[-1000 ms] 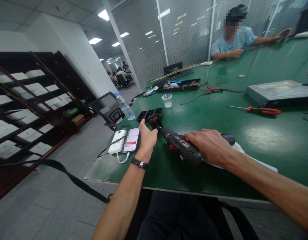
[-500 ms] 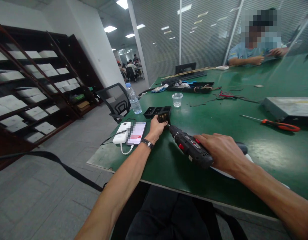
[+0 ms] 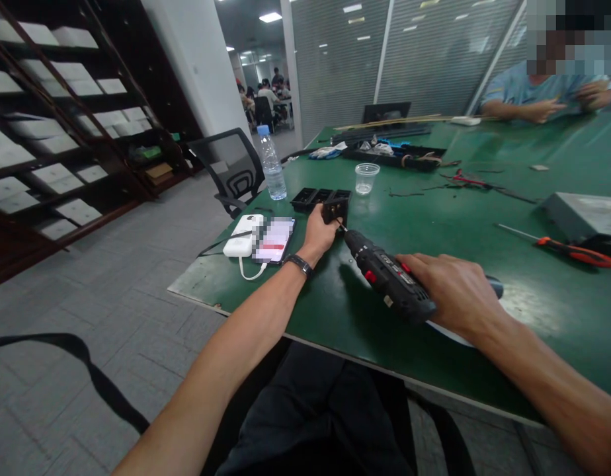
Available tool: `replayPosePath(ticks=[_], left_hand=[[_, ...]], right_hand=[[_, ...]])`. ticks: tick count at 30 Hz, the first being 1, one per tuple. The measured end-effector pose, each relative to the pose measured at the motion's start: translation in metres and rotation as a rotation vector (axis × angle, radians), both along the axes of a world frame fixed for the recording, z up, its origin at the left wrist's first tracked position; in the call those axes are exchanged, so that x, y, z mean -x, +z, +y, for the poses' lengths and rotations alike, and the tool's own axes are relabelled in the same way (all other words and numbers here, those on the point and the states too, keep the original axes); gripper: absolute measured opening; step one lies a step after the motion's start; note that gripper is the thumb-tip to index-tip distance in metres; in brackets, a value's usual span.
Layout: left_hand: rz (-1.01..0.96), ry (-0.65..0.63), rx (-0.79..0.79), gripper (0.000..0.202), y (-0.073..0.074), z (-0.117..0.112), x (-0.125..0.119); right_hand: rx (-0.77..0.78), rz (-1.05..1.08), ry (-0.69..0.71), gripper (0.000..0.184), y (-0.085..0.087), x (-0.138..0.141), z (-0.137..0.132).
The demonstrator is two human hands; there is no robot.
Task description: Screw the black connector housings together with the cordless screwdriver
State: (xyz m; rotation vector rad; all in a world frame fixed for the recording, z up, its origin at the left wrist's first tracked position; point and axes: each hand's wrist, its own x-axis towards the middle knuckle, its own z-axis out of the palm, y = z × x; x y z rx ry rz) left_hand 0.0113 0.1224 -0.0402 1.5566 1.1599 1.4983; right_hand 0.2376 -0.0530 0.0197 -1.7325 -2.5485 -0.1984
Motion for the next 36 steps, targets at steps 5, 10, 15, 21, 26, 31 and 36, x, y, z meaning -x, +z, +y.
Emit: replayPosePath(ticks=[5,10,15,21,26,31,36], left_hand=[[-0.025,-0.027,0.0,0.035,0.001,0.002,0.001],[-0.042,-0.041,0.018,0.038,0.003,0.003,0.002],[-0.079,-0.059,0.003,0.039,0.004,0.001,0.001],[-0.1,-0.088,-0.021,0.032,0.001,0.006,-0.002],[-0.127,-0.143,-0.029,0.032,0.001,0.005,-0.003],[-0.129,-0.174,-0.027,0.028,0.006,0.0,-0.001],[-0.097,-0.134,0.002,0.031,0.007,0.0,0.0]], right_hand=[[-0.02,-0.003,0.008,0.043,0.001,0.002,-0.001],[-0.022,-0.007,0.026,0.042,-0.002,0.001,-0.001],[-0.098,-0.082,0.057,0.042,-0.012,-0.004,0.0],[-0.212,-0.165,0.122,0.039,-0.019,-0.012,0.001],[-0.236,-0.171,0.131,0.038,-0.02,-0.013,-0.003],[-0.222,-0.151,0.1,0.04,-0.021,-0.011,-0.005],[-0.19,-0.129,0.06,0.04,-0.019,-0.007,-0.006]])
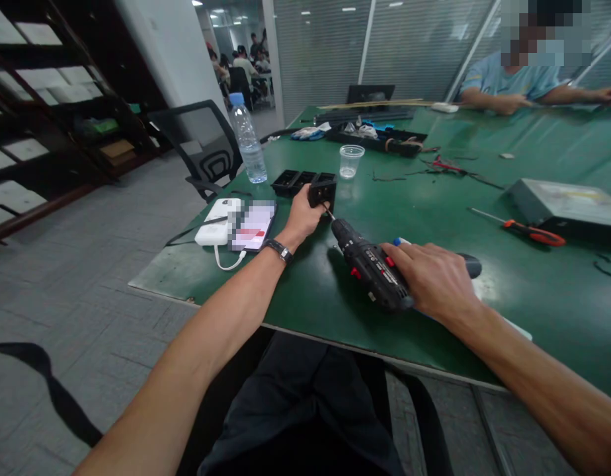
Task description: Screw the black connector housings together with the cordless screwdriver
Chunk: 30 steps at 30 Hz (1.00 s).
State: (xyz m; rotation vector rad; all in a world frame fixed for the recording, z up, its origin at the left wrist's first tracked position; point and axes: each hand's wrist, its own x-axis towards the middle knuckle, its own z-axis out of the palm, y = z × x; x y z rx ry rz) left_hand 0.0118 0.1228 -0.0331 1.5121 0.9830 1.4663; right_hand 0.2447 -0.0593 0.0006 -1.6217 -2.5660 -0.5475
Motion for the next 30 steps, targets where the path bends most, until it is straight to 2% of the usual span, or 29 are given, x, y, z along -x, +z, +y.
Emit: replayPosePath(ticks=[6,13,22,30], left_hand=[[0.032,0.005,-0.018,0.035,-0.006,0.007,0.0],[0.083,0.02,-0.051,0.032,-0.005,0.004,0.002],[0.016,0.011,-0.053,0.033,-0.005,0.005,0.0],[-0.098,-0.065,0.053,0.038,-0.005,0.002,-0.001]], right_hand=[[0.031,0.011,-0.032,0.033,0.004,0.003,0.0],[0.027,0.018,0.005,0.038,0.001,0.001,0.002],[-0.042,0.041,0.022,0.043,-0.005,-0.001,-0.001],[-0.138,0.078,0.068,0.041,-0.011,-0.005,-0.001]])
